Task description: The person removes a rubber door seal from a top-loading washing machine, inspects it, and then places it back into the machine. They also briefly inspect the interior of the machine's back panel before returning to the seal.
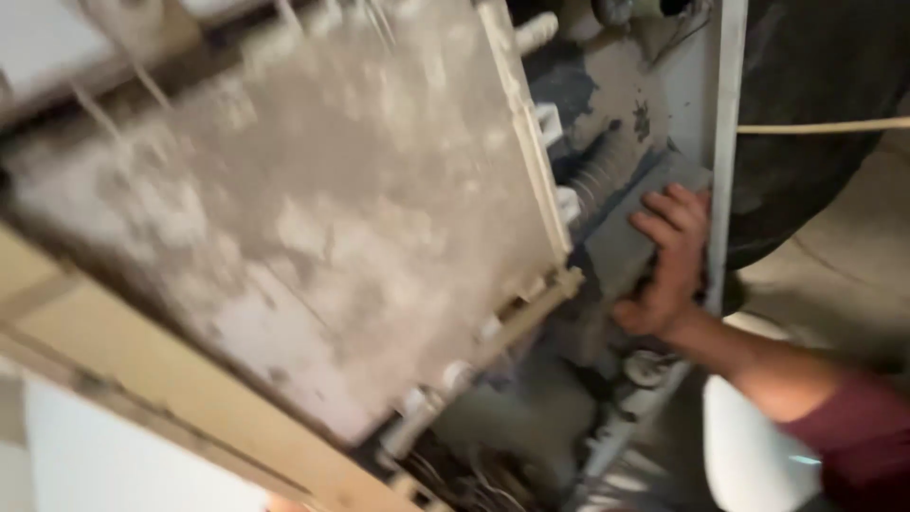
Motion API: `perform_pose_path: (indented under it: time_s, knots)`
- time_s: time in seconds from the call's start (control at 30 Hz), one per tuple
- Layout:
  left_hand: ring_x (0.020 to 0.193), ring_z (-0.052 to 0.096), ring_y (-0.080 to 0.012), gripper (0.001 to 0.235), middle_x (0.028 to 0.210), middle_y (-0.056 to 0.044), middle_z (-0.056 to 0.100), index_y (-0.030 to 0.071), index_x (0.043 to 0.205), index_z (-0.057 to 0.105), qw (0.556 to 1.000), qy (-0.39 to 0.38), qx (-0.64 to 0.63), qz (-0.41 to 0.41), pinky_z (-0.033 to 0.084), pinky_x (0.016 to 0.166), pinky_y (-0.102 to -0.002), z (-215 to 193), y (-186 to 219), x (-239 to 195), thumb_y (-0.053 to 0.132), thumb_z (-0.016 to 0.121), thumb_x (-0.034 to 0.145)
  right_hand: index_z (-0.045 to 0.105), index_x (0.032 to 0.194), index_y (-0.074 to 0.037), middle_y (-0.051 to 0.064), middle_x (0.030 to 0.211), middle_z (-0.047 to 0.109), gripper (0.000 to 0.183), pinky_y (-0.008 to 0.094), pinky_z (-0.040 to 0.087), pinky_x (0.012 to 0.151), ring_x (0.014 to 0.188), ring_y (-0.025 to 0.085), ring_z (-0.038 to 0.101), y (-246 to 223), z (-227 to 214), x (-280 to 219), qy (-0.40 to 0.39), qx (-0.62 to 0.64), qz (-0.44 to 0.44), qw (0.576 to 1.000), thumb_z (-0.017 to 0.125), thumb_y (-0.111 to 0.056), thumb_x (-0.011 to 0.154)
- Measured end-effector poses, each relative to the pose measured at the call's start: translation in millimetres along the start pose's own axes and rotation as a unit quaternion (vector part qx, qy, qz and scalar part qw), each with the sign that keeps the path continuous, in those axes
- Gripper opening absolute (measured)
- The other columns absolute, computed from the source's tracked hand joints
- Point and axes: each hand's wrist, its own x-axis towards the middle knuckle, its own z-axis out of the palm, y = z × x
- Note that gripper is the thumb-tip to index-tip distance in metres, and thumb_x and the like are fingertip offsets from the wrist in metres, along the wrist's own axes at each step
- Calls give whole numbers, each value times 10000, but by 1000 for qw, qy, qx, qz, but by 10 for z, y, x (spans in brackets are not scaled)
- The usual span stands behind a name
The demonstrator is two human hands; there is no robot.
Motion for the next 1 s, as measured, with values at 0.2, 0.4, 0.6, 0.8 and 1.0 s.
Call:
perform_pose_path:
  time_s: [0.2, 0.4, 0.6, 0.8, 1.0]
  knots:
    - [1184, 613, -333, 696, 1321, -202, 641, -36, 1439, 479, 994, -73, 66, 50, 521, 1002, -440, 237, 605, 2276, 451, 569, 950, 548, 1341, 31, 265, 1441, 513, 936, 659, 250, 1224, 1386, 509, 443, 75, 19, 165, 76, -52, -11, 996, 395, -805, 947]
    - [1180, 617, -332, 684, 1313, -206, 646, -42, 1435, 482, 998, -24, 56, -27, 525, 1000, -436, 787, -378, 1635, 437, 571, 956, 544, 1350, 42, 270, 1434, 511, 882, 643, 299, 1227, 1391, 507, 464, 43, -98, -32, 29, -16, -19, 999, 394, -753, 996]
    - [1175, 621, -331, 672, 1306, -210, 651, -49, 1432, 486, 994, -78, 71, 26, 529, 998, -433, 1828, -138, 2770, 423, 572, 961, 443, 1493, 59, 309, 1579, 404, 887, 533, 314, 1275, 1506, 478, 394, -137, -523, -179, -29, 16, 3, 999, 490, -708, 1050]
    - [1171, 625, -330, 659, 1299, -214, 657, -55, 1428, 489, 992, -60, -23, 112, 532, 996, -429, 3060, 200, 2950, 408, 573, 967, 523, 1396, 24, 171, 1449, 489, 545, 382, 373, 1181, 1370, 265, 471, -1018, -1122, -21, 67, 38, -18, 997, 456, -95, 869]
    - [1201, 606, -335, 626, 1323, -212, 646, -34, 1427, 507, 968, -39, -127, 212, 507, 1013, -433, 3619, 873, 2577, 404, 555, 983, 538, 1259, 26, 135, 1355, 509, 475, 396, 471, 1130, 1246, 229, 538, -3115, -568, 648, 69, 53, -273, 958, 544, -337, 953]
